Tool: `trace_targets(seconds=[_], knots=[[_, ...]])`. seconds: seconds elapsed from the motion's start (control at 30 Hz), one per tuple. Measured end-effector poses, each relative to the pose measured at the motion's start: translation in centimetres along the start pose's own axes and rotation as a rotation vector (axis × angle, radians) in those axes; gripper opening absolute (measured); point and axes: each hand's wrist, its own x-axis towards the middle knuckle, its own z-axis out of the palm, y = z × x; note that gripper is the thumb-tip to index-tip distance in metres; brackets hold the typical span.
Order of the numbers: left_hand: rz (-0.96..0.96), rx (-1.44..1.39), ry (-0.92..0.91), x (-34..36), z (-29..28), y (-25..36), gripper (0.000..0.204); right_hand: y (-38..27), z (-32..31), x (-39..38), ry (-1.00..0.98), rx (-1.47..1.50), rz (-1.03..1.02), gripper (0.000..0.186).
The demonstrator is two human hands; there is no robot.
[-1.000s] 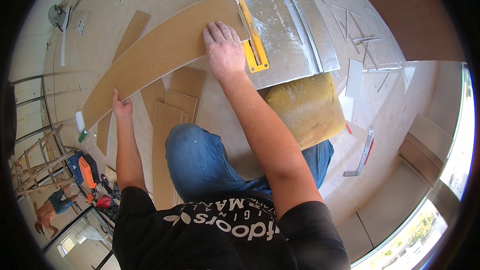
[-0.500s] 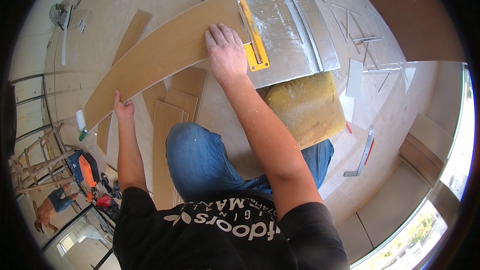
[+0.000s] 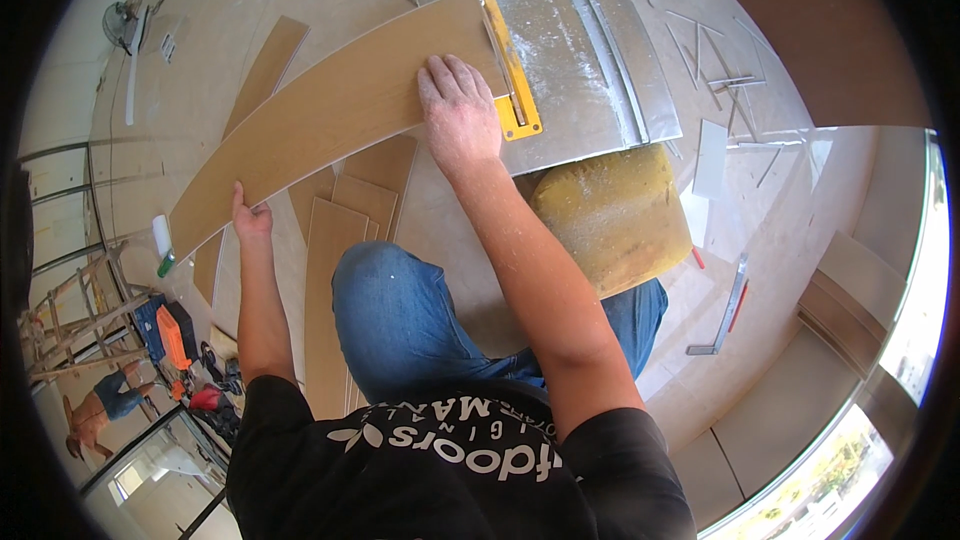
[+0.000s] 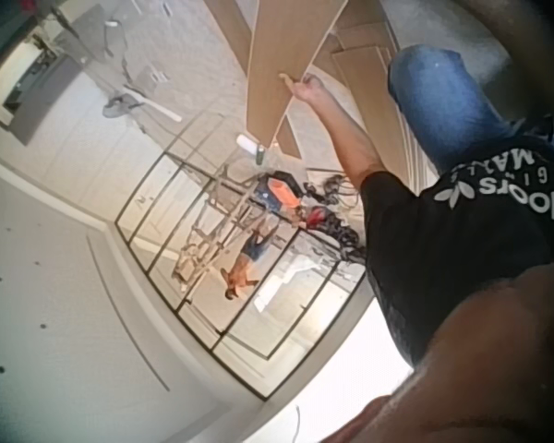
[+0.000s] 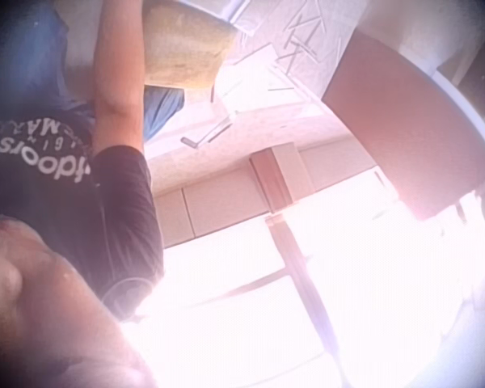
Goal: The person marks a flooring plank with a pencil and square ruler before using a table saw to cut the plank to length.
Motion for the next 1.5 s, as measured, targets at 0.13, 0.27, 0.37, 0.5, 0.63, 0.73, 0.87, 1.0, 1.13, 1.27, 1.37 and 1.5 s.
trace_targets(seconds=[0.13, 0.27, 0.37, 0.5, 0.63, 0.73, 0.87, 1.0, 1.13, 1.27, 1.37, 1.5], knots=[[0.011, 0.022, 0.001, -0.5, -0.1, -0.1, 0.032, -0.1, -0.3, -0.3, -0.012, -0.004, -0.002, 0.040], [0.042, 0.030, -0.010, -1.1, -0.5, -0.1, 0.032, -0.2, -0.7, -0.6, -0.024, -0.008, 0.002, 0.041], [0.031, 0.023, -0.009, -1.2, -0.9, -0.1, 0.032, -0.3, -0.8, -0.8, -0.036, 0.001, 0.004, 0.042], [-0.007, 0.011, -0.023, -1.2, -1.3, -0.1, 0.031, -0.3, -0.9, -1.1, -0.049, -0.014, -0.001, 0.041], [-0.001, 0.007, -0.032, -1.5, -1.2, 0.0, 0.031, -0.2, -0.9, -1.2, -0.041, -0.013, -0.014, 0.039], [0.002, 0.017, -0.030, -1.9, -1.0, 0.1, 0.031, -0.2, -1.0, -1.4, -0.037, -0.014, -0.017, 0.039], [0.064, 0.044, 0.008, -2.2, -0.9, 0.1, 0.034, -0.3, -1.2, -1.6, -0.048, -0.015, -0.010, 0.039], [0.004, 0.009, 0.006, -2.5, -1.2, 0.1, 0.035, -0.3, -1.5, -1.7, -0.048, -0.018, -0.017, 0.039], [-0.015, 0.013, -0.008, -3.1, -1.6, -0.1, 0.033, -0.3, -1.6, -2.0, -0.027, -0.019, -0.025, 0.039], [0.021, 0.036, 0.023, -3.3, -1.9, -0.3, 0.035, -0.4, -1.7, -2.4, -0.042, -0.028, -0.008, 0.039], [0.020, 0.048, 0.021, -3.3, -2.2, -0.4, 0.035, -0.4, -1.9, -2.6, -0.050, -0.022, -0.013, 0.040], [-0.023, 0.031, -0.016, -3.3, -2.7, -0.4, 0.033, -0.5, -2.1, -2.7, -0.050, -0.018, -0.016, 0.039]])
